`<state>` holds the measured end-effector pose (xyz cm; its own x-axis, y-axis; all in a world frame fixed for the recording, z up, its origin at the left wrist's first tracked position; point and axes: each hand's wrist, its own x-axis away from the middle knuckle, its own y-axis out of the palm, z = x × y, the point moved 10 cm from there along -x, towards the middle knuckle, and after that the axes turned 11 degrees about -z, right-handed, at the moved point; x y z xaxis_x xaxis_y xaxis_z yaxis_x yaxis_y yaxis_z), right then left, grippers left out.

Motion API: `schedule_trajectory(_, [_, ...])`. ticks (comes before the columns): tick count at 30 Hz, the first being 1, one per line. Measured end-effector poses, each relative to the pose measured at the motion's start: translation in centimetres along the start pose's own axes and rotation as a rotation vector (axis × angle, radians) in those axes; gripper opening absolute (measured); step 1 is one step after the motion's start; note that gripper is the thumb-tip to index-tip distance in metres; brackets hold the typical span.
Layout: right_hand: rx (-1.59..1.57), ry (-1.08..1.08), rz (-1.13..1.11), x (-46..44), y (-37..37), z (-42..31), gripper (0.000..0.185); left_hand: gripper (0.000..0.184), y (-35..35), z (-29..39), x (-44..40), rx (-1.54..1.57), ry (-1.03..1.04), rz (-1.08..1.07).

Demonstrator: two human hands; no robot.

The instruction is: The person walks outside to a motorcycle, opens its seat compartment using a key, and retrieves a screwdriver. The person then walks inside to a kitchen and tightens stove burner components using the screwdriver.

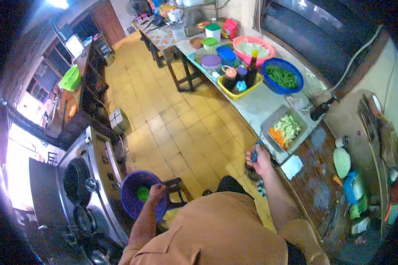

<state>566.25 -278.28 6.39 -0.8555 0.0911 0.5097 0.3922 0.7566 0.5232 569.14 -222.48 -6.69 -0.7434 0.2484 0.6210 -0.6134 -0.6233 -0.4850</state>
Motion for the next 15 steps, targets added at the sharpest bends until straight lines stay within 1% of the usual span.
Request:
schedule_trajectory(1, [-0.026, 0.009, 0.064, -2.1, 0.0, -0.7, 0.024, 0.023, -3.2, 2.6, -1.7, 0.090, 0.064, 0.100])
schedule_trajectory(2, [-0.065, 0.013, 0.062, -4.7, -0.1, -1.1, 0.023, 0.023, -5.9, 4.0, -3.0, 0.184, 0.129, 0.201])
schedule_trajectory(3, [-0.100, 0.019, 0.058, -7.7, -1.0, -1.3, 0.023, 0.023, -7.2, 4.7, -4.3, 0.186, 0.126, 0.213])
schedule_trajectory(5, [-0.041, 0.011, 0.183, -13.0, -3.6, -2.7, 0.022, 0.023, -10.7, 6.3, -6.8, 0.207, 0.195, 0.338])
schedule_trajectory(6, [-0.013, 0.010, 0.308, -15.0, -4.3, -3.7, 0.024, 0.025, -10.9, 5.7, -8.0, 0.247, 0.101, 0.232])
schedule_trajectory(7, [0.156, -0.016, 0.426, -16.4, -5.2, -5.5, 0.023, 0.023, -11.6, 6.1, -8.4, 0.270, 0.104, 0.240])
schedule_trajectory(8, [0.324, -0.044, 0.545, -16.2, -3.9, -8.2, 0.024, 0.021, -11.4, 5.1, -8.7, 0.292, 0.105, 0.244])
schedule_trajectory(9, [0.494, -0.136, 0.653, -19.1, -6.6, -9.3, 0.029, 0.019, -10.5, 2.3, -9.3, 0.297, -0.025, 0.213])
schedule_trajectory(10, [0.668, -0.232, 0.755, -23.3, -12.0, -9.8, 0.035, 0.018, -9.0, -1.5, -9.8, 0.309, -0.157, 0.179])
schedule_trajectory(11, [1.212, -0.316, 0.923, -26.5, -16.7, -11.2, 0.046, 0.016, -6.9, -5.9, -10.5, 0.387, -0.188, 0.171])
schedule_trajectory(12, [1.151, -0.424, 0.937, -25.7, -15.1, -12.5, 0.048, 0.015, -5.4, -7.4, -9.7, 0.344, -0.224, 0.163])
schedule_trajectory(13, [1.340, -0.078, 1.078, -23.1, -10.9, -15.4, 0.054, 0.016, -3.9, -7.5, -8.5, 0.266, -0.239, 0.169])
schedule_trajectory(14, [1.418, 0.351, 0.941, -26.3, -13.3, -14.3, 0.055, 0.019, -2.9, -7.1, -7.7, 0.233, -0.243, 0.187])
schedule_trajectory(15, [1.157, 0.112, 0.934, -27.8, -16.4, -13.9, 0.065, 0.024, -2.1, -6.5, -6.9, 0.236, -0.255, 0.206])
